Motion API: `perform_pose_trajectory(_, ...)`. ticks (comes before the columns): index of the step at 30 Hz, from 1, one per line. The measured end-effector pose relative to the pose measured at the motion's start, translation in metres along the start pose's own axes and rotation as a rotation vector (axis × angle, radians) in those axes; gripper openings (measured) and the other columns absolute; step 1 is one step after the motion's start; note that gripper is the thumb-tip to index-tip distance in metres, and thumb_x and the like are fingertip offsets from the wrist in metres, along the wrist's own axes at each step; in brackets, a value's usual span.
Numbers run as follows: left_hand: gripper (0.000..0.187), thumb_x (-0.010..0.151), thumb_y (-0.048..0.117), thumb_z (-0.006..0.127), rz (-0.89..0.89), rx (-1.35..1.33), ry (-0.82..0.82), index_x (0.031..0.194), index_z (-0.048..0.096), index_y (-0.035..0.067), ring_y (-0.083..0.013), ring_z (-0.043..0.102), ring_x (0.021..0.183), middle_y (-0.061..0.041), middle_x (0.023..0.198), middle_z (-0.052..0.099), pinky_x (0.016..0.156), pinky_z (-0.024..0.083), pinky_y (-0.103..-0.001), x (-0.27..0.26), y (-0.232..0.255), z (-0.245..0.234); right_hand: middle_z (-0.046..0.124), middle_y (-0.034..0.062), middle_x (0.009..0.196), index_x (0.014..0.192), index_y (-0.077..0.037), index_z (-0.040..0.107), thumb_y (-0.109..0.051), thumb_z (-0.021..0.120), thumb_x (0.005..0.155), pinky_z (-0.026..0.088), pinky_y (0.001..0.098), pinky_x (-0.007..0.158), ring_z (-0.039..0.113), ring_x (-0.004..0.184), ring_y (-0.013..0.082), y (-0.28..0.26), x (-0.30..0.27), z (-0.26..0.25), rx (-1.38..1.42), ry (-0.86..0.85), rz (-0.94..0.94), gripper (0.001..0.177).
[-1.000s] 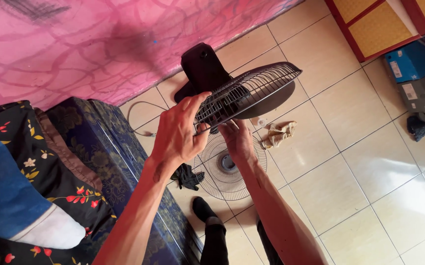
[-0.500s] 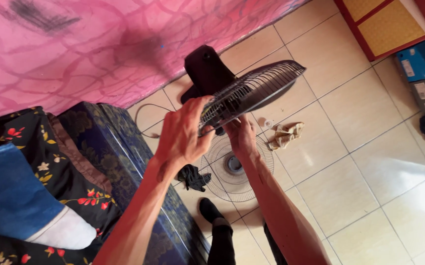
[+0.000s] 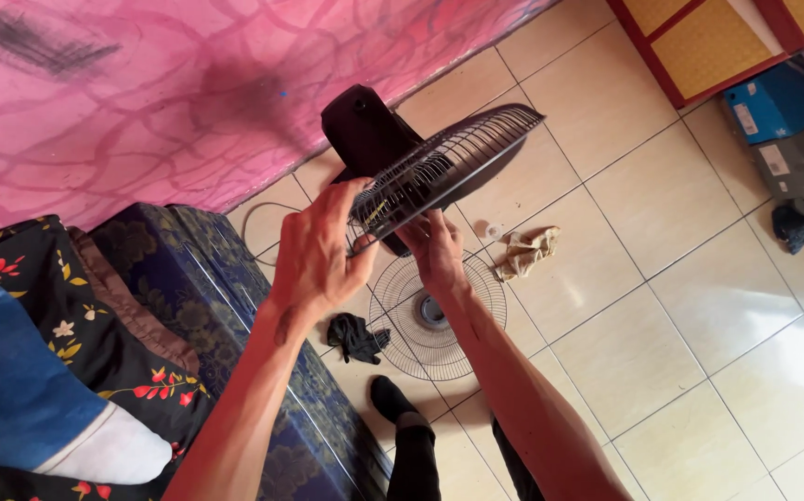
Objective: The person assembles a standing fan by attaching the fan blades to the motor hub, securing the front grille, and plugging the unit into a wall socket. They then test the fan by turning it on.
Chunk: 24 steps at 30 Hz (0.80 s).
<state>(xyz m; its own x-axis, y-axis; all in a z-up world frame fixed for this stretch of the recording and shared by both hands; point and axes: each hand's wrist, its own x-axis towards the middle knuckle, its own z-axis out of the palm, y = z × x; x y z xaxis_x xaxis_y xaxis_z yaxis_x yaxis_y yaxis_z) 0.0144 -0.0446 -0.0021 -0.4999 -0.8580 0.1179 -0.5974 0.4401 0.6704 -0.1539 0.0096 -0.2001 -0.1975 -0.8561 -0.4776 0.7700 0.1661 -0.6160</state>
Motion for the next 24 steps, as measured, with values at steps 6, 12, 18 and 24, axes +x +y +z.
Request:
perform_pose_trajectory(6,0.051,0.08,0.008,0.064,0.088,0.01,0.059,0.13,0.059,0.0,-0.0408,0.073,0.095,-0.026,0.114,0.071,0.084,0.059,-0.046,0.001,-0.002,-0.003,0.07,0.0185,0.114,0.121,0.009,0.063,-0.041,0.059,0.103,0.06,0.0385,0.095,0.071,0.102,0.025,0.007,0.006,-0.007,0.043,0.044,0.077,0.053)
perform_pose_trajectory(12,0.048,0.083,0.008,0.065,0.058,0.037,0.034,0.13,0.06,0.0,-0.0437,0.071,0.094,-0.025,0.114,0.071,0.08,0.057,-0.048,-0.001,0.002,-0.003,0.07,0.0197,0.118,0.126,0.007,0.062,-0.041,0.06,0.103,0.059,0.0413,0.097,0.07,0.104,0.0257,-0.002,0.004,-0.008,-0.003,-0.019,0.051,0.054)
perform_pose_trajectory(18,0.049,0.081,0.007,0.064,0.033,0.074,-0.017,0.129,0.06,0.0,-0.0436,0.071,0.089,-0.025,0.114,0.071,0.075,0.057,-0.048,0.001,0.011,-0.003,0.073,0.0176,0.121,0.128,0.002,0.058,-0.053,0.051,0.097,0.06,0.0398,0.098,0.075,0.108,0.0248,-0.02,-0.004,-0.038,-0.057,-0.051,0.194,0.063)
perform_pose_trajectory(24,0.049,0.081,0.003,0.062,0.188,0.115,0.031,0.13,0.06,-0.001,-0.0418,0.071,0.106,-0.023,0.121,0.07,0.092,0.056,-0.047,-0.007,0.013,0.0,0.07,0.0142,0.103,0.122,0.006,0.065,-0.04,0.063,0.101,0.066,0.036,0.075,0.072,0.087,0.0195,0.005,0.01,-0.253,-0.452,0.173,0.101,0.05)
